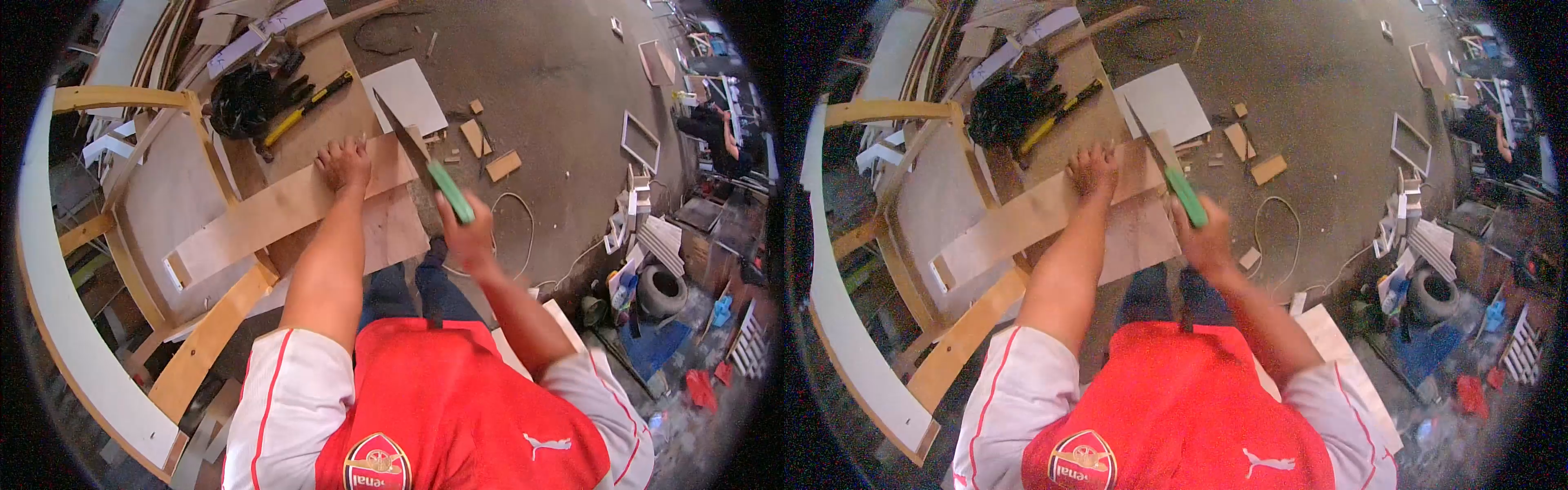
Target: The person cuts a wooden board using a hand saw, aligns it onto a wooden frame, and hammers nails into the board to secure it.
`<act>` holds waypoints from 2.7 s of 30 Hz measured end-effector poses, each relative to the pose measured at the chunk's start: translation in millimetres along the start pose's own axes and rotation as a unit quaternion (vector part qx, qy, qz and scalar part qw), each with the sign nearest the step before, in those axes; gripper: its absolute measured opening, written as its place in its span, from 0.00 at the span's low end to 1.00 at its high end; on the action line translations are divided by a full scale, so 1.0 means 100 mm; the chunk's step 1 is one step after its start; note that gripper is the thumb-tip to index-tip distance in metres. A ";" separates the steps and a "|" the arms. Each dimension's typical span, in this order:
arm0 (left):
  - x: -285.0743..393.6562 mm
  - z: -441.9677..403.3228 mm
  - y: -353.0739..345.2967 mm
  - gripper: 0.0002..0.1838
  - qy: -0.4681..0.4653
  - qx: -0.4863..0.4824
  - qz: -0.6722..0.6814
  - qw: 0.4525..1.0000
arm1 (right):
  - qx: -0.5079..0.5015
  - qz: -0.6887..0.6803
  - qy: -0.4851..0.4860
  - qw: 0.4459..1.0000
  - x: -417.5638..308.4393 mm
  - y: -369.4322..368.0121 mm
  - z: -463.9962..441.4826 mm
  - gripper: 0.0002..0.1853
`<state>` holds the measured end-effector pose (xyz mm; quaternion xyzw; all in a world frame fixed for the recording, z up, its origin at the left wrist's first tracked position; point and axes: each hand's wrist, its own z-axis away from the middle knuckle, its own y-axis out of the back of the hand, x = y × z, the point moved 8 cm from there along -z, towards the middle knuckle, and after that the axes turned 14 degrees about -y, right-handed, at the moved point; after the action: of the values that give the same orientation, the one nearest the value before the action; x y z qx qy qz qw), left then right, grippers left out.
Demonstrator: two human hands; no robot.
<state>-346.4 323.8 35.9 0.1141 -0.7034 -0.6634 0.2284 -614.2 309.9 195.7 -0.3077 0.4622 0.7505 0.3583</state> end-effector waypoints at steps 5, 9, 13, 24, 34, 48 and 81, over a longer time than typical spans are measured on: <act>-0.04 -0.09 0.00 0.20 -0.008 0.005 -0.034 0.999 | 0.017 0.006 0.012 1.000 0.25 -0.24 -0.09 0.14; 0.01 0.02 0.03 0.18 -0.006 -0.002 -0.019 1.000 | 0.018 -0.012 0.017 1.000 0.23 -0.33 -0.45 0.15; 0.03 0.07 0.05 0.17 -0.015 0.055 -0.027 0.998 | 0.027 -0.038 0.000 0.999 0.20 -0.02 0.13 0.17; 0.04 0.03 0.06 0.19 -0.010 0.044 -0.027 0.999 | 0.013 -0.029 -0.016 0.999 0.24 0.06 0.29 0.14; 0.08 -0.10 0.11 0.20 -0.014 0.000 -0.035 0.999 | -0.017 -0.006 -0.005 1.000 0.09 -0.01 -0.16 0.16; 0.04 0.02 0.07 0.17 -0.024 0.007 -0.044 0.999 | -0.027 -0.005 -0.005 1.000 0.06 0.23 0.33 0.13; 0.05 0.07 -0.06 0.22 -0.020 -0.011 -0.006 1.000 | -0.024 -0.013 -0.028 0.999 -0.10 0.27 0.26 0.17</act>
<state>-354.5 327.1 30.4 0.1023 -0.6999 -0.6745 0.2117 -634.5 322.3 225.8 -0.3010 0.4300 0.7650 0.3733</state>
